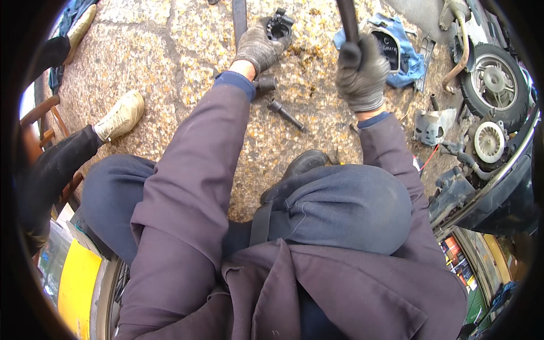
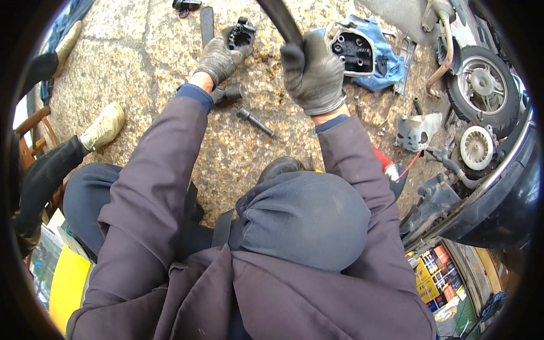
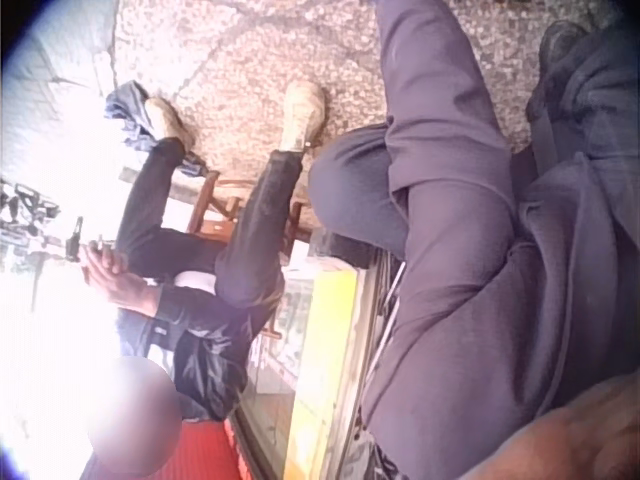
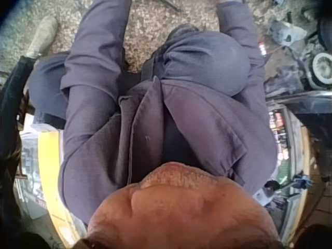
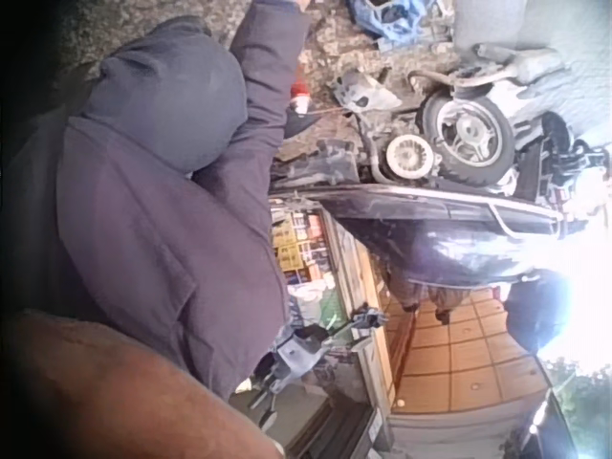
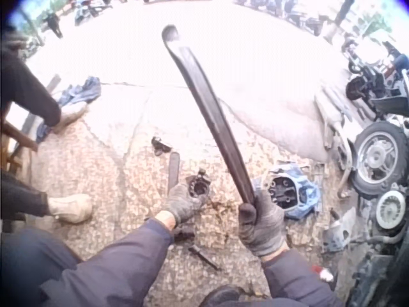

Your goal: The person sits on the ground and uses pliers and a hammer to adjust a small metal scooter component. They repeatedly spray the part with a red aerosol can, then use pliers and a hammer to tap and reposition small pieces. The person continues this cycle of spraying and mechanical adjustment throughout the clip.

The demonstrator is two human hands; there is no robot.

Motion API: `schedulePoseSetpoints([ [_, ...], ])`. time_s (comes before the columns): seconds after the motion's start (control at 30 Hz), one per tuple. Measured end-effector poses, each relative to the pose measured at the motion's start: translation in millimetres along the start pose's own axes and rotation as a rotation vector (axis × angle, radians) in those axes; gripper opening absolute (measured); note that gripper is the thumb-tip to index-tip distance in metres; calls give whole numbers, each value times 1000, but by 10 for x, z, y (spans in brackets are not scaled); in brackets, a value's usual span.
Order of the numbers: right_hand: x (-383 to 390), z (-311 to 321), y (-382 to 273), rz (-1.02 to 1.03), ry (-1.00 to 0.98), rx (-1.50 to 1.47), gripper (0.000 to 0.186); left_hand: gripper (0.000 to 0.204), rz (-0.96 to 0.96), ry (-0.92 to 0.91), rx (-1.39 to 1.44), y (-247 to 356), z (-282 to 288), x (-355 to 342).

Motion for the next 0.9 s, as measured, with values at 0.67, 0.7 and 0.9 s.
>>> schedulePoseSetpoints([
  [0.67, 63, -265, 107, -69, -259, 241, 55, 68, 28, 5, 9, 13, 21, 5],
  [0.7, 52, -154, 114, -56, -151, 139, 56, 68, -2, -12, -25, 37, 5, -2],
  [0.9, 740, -156, 363, -387, -182, -18, 45, 69, -49, 55, -90, 1, 23, -35],
])
Point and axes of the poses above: each hand's wrist, its own x-axis away from the middle knuckle, its own z-axis out of the back of the hand, y = z × x, the point moved 7 cm from there along -x, towards the middle knuckle, and after that the axes turned 13 degrees about x, right-handed, at the moved point
